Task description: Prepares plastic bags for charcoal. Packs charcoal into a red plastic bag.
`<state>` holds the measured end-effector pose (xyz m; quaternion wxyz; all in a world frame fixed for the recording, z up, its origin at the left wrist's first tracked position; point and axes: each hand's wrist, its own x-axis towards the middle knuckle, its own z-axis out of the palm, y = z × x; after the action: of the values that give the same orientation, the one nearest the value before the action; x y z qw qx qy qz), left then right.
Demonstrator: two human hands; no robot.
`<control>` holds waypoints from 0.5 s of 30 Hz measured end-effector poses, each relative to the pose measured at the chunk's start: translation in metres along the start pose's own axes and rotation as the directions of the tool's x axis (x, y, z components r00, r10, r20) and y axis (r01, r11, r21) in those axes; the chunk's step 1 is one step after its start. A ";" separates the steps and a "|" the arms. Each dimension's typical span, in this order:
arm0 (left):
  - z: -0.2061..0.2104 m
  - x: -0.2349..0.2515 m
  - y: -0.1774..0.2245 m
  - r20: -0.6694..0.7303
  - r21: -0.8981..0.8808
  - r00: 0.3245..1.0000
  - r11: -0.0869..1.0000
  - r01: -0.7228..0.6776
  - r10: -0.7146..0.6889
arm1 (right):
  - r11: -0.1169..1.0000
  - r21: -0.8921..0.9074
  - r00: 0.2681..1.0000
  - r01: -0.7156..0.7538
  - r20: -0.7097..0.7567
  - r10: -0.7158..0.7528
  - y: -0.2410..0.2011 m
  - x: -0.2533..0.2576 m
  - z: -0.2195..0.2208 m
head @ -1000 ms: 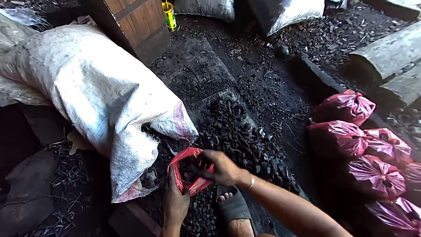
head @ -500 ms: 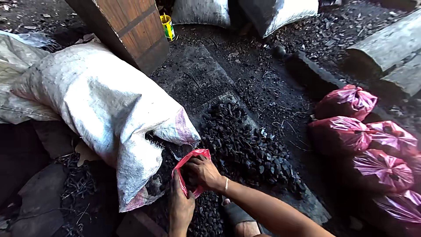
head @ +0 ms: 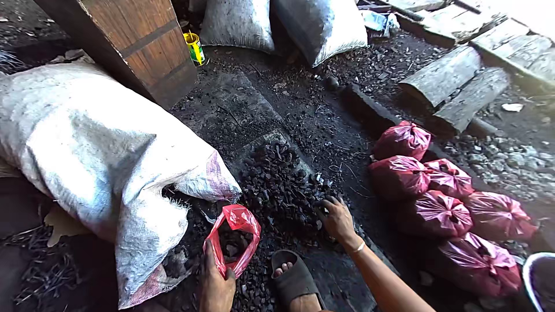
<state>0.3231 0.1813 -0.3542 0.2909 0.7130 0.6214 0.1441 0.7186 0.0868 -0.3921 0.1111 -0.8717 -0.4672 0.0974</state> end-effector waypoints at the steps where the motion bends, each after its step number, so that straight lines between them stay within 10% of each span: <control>1: 0.001 -0.001 0.000 0.002 0.006 1.000 1.000 0.001 -0.001 | 0.999 -0.035 1.000 0.004 0.025 -0.003 -0.003 0.010 0.003; 6: 0.004 -0.002 -0.001 -0.009 0.016 1.000 1.000 -0.005 0.005 | 0.986 -0.165 0.983 -0.021 0.174 0.050 -0.018 0.038 0.028; 15: -0.005 -0.001 0.016 -0.015 -0.001 0.999 0.999 0.044 -0.044 | 0.995 0.095 1.000 0.005 -0.015 -0.004 -0.018 0.032 0.009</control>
<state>0.3324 0.1808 -0.3405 0.2894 0.6980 0.6392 0.1433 0.7193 0.1245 -0.3980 0.1560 -0.8651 -0.4632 0.1129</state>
